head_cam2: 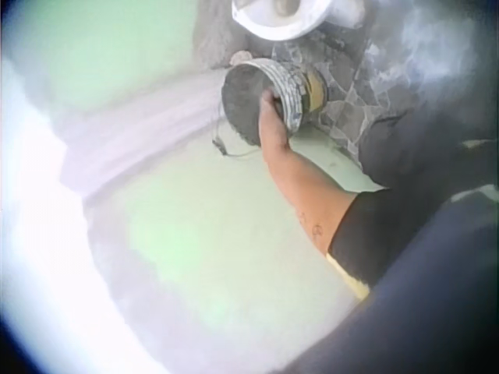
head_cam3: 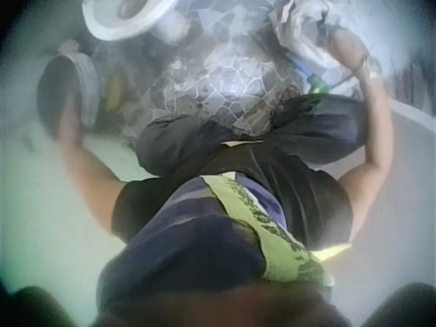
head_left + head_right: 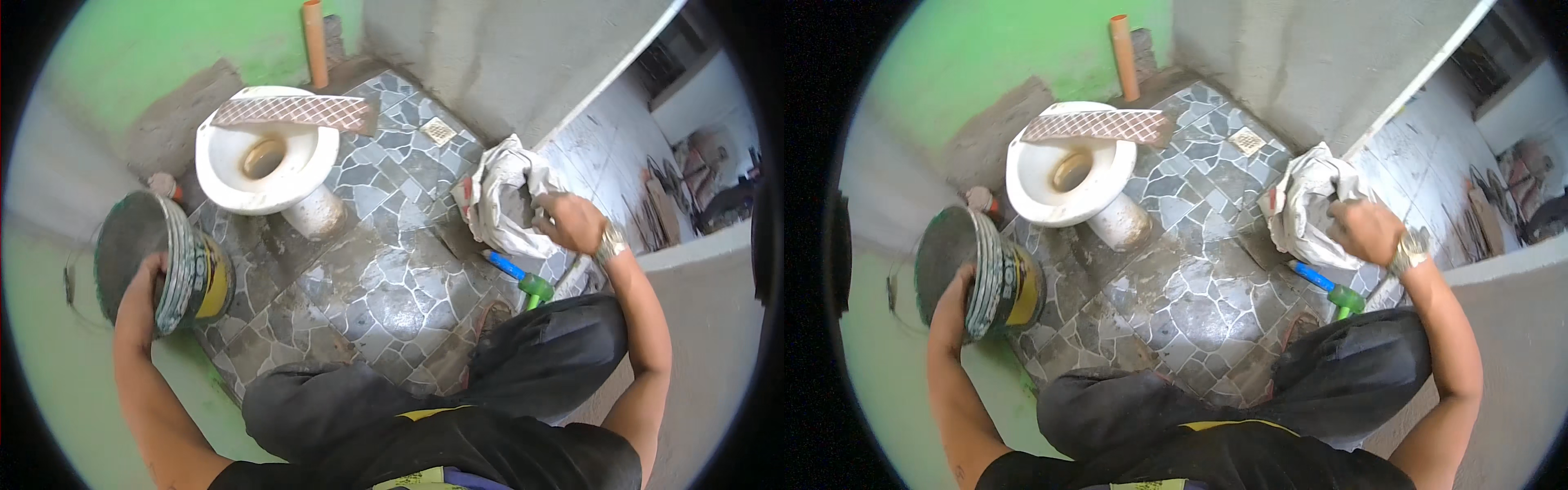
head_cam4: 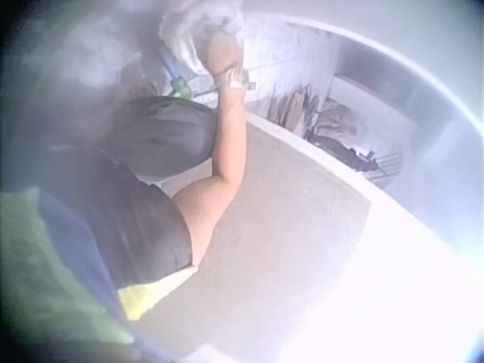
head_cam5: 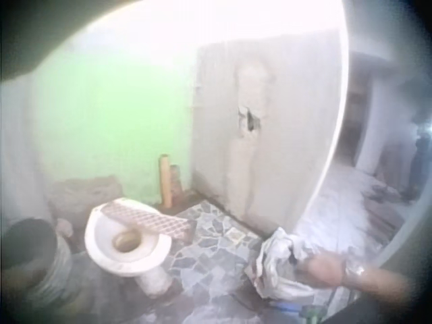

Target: Applying mortar and laying floor tiles in a small restroom area.

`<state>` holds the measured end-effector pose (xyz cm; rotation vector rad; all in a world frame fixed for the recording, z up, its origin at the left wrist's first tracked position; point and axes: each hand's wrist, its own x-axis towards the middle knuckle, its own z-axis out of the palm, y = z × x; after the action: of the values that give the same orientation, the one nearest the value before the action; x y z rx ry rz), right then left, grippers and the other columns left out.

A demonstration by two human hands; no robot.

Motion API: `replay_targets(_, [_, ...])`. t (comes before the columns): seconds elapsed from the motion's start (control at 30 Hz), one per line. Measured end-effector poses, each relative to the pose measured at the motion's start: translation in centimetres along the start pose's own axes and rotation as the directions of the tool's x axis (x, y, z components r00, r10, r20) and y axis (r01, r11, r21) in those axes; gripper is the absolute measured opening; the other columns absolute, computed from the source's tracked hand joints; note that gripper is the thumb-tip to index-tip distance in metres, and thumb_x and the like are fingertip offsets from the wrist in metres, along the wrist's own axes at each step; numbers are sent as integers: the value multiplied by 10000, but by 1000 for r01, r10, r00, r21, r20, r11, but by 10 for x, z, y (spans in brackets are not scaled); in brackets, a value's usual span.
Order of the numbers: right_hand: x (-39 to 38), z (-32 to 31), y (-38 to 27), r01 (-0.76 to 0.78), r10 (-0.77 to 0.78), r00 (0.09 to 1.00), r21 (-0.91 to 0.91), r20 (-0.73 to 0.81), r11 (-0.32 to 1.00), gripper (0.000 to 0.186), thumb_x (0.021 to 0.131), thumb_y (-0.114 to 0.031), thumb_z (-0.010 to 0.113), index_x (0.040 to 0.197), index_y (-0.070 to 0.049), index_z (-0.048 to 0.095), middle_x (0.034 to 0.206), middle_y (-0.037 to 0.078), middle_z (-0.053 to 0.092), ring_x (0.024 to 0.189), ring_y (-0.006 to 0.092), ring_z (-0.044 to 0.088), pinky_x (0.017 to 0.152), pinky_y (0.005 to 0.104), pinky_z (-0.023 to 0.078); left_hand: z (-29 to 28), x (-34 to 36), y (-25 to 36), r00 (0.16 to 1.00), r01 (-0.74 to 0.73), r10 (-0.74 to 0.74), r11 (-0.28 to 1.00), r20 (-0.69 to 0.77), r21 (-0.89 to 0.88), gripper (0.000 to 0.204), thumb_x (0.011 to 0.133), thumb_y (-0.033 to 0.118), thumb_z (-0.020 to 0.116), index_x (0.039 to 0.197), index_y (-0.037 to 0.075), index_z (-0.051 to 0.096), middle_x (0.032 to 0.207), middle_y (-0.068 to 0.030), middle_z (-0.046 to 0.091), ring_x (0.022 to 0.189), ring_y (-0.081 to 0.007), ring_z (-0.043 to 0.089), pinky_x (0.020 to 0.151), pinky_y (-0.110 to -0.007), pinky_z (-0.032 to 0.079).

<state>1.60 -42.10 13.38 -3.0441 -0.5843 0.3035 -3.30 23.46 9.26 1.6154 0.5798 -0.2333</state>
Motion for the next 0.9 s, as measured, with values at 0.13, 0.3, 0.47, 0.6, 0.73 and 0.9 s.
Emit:
replay_targets(0.13, [-17,-19,-67,232,-233,972,42,31,972,301,861,-175,674,1122,-31,625,952,204,669,828,398,669,730,479,537,-82,146,-12,972,110,-231,630,50,769,251,781,204,648,960,45,722,753,-67,698,469,-134,596,378,-281,471])
replay_targets(0.3, [-3,-4,-88,413,-425,893,105,146,905,229,845,-155,669,1017,-13,615,933,197,647,852,377,671,744,462,540,-186,164,-56,981,-65,159,802,-108,594,110,844,170,561,836,85,630,670,-36,605,462,-143,553,383,-305,433])
replay_targets(0.47, [12,13,-74,534,-551,810,138,200,834,227,862,-160,651,1026,-12,605,931,201,649,870,391,667,773,474,534,-153,82,11,807,-184,83,976,-585,-115,288,961,296,561,1128,63,589,891,-90,655,639,-197,627,499,-338,519])
replay_targets(0.6, [17,11,-75,559,-661,693,364,290,745,299,888,-183,651,1123,-5,606,986,206,666,907,404,661,782,480,531,-88,25,82,867,-414,330,893,-373,-174,373,939,300,631,1196,41,552,948,-115,660,803,-212,663,637,-307,567])
replay_targets(0.73, [17,3,-80,525,-680,661,453,317,721,339,881,-209,672,1147,-6,615,968,190,634,902,410,625,794,466,503,-4,13,71,943,-293,314,941,110,-170,648,871,329,724,1352,-12,455,1253,-195,623,1020,-211,646,766,-289,574])
replay_targets(0.9, [6,-5,-80,462,-618,719,445,319,767,315,885,-173,676,1141,-6,602,958,206,635,876,424,628,750,478,498,108,53,-51,802,222,-147,973,578,-59,696,801,202,764,1404,68,444,1204,-158,612,1043,-295,667,840,-426,588])
